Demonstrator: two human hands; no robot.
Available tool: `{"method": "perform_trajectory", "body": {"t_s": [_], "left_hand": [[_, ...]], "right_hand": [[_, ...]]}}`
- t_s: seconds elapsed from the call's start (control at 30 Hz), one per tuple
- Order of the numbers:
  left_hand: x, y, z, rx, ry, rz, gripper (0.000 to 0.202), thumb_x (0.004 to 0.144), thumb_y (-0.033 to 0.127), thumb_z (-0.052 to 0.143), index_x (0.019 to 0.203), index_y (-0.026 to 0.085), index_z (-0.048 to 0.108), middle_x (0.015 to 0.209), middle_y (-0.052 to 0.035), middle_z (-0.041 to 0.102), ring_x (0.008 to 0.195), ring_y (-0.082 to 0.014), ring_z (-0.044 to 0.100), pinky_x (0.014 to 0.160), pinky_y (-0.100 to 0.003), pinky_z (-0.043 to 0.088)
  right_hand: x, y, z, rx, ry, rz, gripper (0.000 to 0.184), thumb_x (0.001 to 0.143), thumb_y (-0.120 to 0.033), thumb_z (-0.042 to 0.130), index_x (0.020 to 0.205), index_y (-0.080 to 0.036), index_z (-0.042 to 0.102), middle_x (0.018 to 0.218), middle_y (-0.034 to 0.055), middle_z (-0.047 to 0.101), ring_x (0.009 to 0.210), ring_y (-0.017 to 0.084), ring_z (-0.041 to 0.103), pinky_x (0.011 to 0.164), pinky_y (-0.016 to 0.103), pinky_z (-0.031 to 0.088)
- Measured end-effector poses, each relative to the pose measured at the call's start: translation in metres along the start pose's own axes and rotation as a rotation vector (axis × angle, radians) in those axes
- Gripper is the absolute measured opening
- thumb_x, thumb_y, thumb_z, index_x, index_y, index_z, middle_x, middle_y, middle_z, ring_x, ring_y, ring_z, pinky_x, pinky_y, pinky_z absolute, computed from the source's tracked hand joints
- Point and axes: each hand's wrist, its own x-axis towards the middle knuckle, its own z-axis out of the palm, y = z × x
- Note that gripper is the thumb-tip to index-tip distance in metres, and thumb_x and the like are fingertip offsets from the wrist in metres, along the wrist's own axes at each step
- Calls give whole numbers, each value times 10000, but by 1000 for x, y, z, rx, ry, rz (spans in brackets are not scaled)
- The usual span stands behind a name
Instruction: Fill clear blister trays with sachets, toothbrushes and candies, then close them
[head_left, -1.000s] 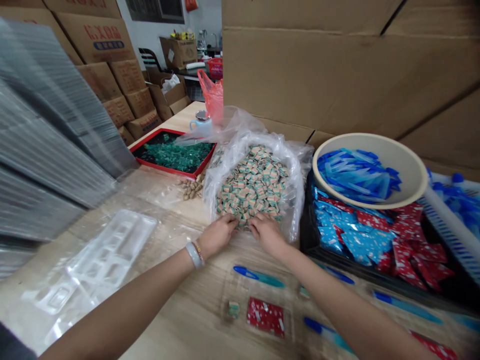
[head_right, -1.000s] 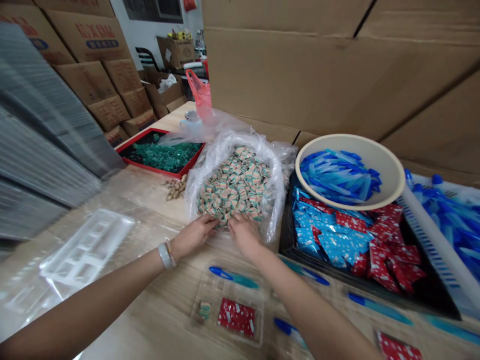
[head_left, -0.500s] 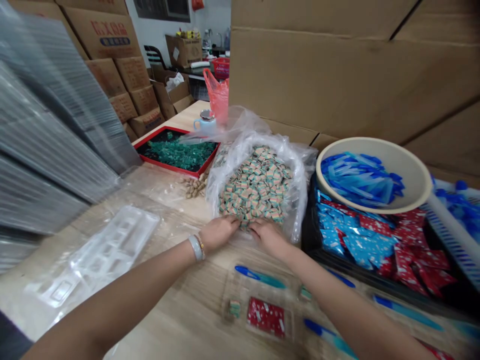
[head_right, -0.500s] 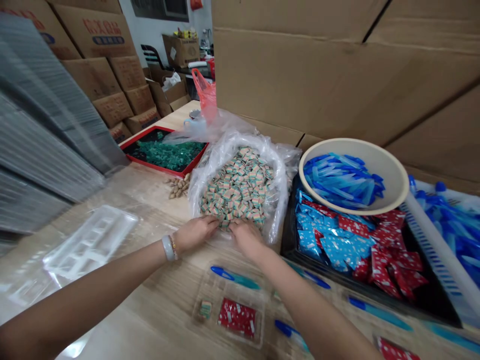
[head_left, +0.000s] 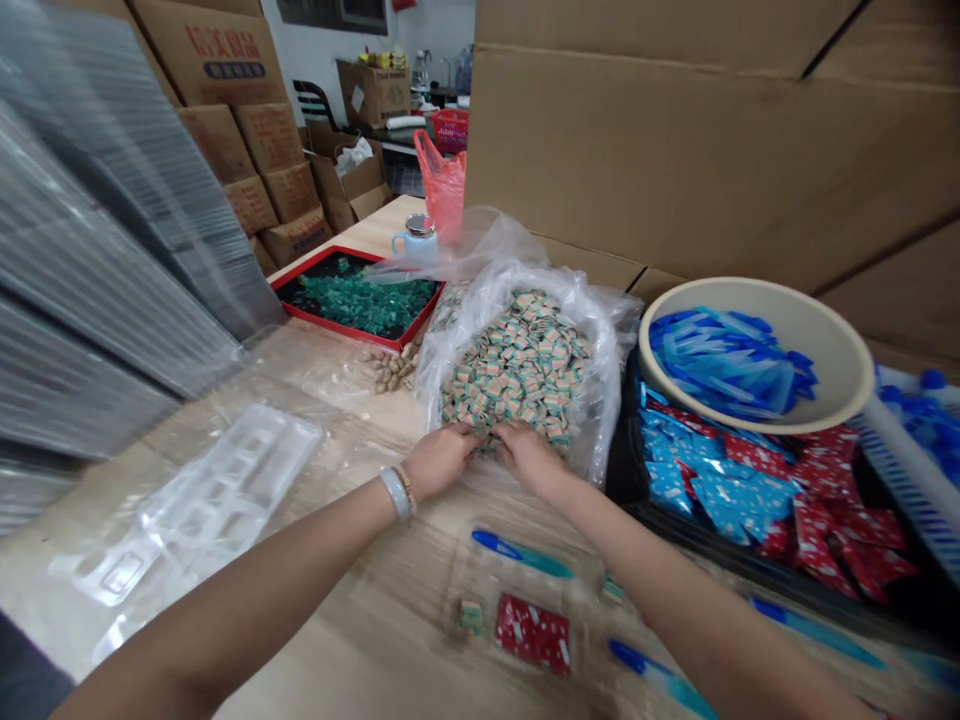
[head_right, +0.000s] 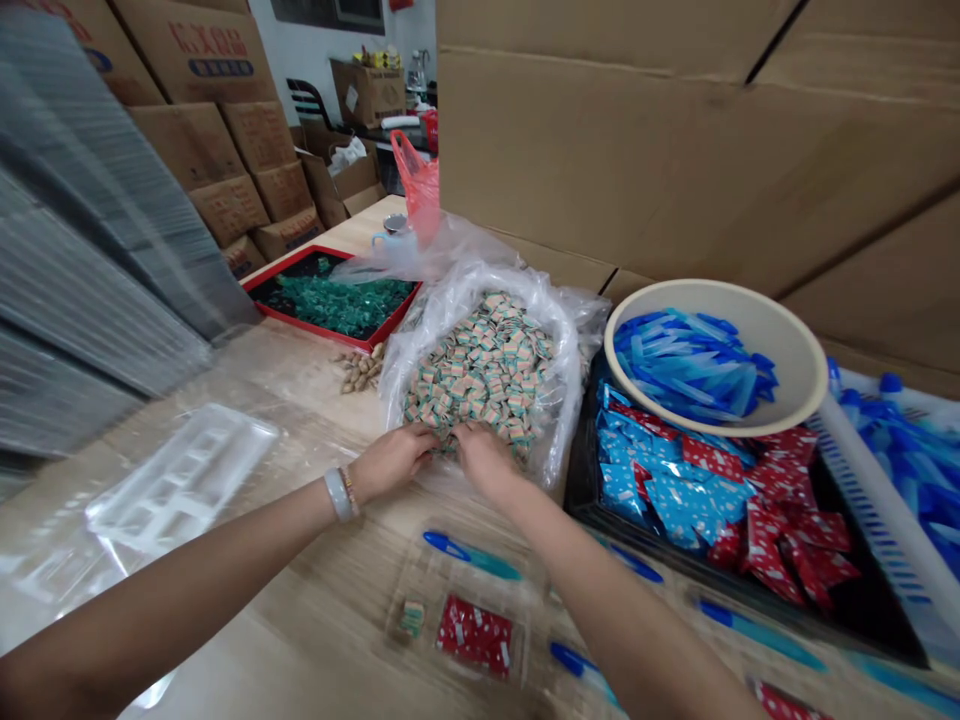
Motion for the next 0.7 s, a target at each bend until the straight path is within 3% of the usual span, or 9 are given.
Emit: {"method": "perform_trajectory", "body": {"t_s": [0.17, 0.33, 0.5, 0.7], "left_hand": [[-9, -1, 3, -8, 43, 105, 256, 777, 95, 431, 980, 172, 568, 979, -64, 583, 949, -171, 501, 857, -295, 385], [-20, 2, 5, 62, -25, 203, 160, 790, 120, 447, 859, 162, 585, 874, -51, 607, 887, -166, 520, 810, -284, 399], [-23, 3, 8, 87, -16, 221, 151, 804, 143, 448, 875, 157, 580, 948, -62, 597, 938, -169, 514, 828, -290, 394], [-21, 2, 9, 92, -11, 225, 158, 804, 144, 441, 868, 146, 585, 886, -70, 609, 872, -175, 533, 794, -299, 408]], "right_hand": [[-8, -7, 6, -96, 62, 10, 207, 801, -129, 403, 877, -164, 593, 943, 94, 554, 920, 195, 468, 797, 293, 358], [-11, -7, 11, -58, 75, 50, 166, 790, -143, 433, 852, -164, 585, 884, 72, 567, 865, 173, 492, 766, 260, 370], [-6, -4, 16, -30, 28, 4, 193, 802, -151, 425, 880, -163, 600, 906, 70, 568, 850, 165, 507, 759, 260, 378], [-8, 0, 14, 39, -16, -18, 192, 771, -172, 490, 935, -164, 590, 937, 66, 551, 882, 159, 502, 787, 259, 379]]}}
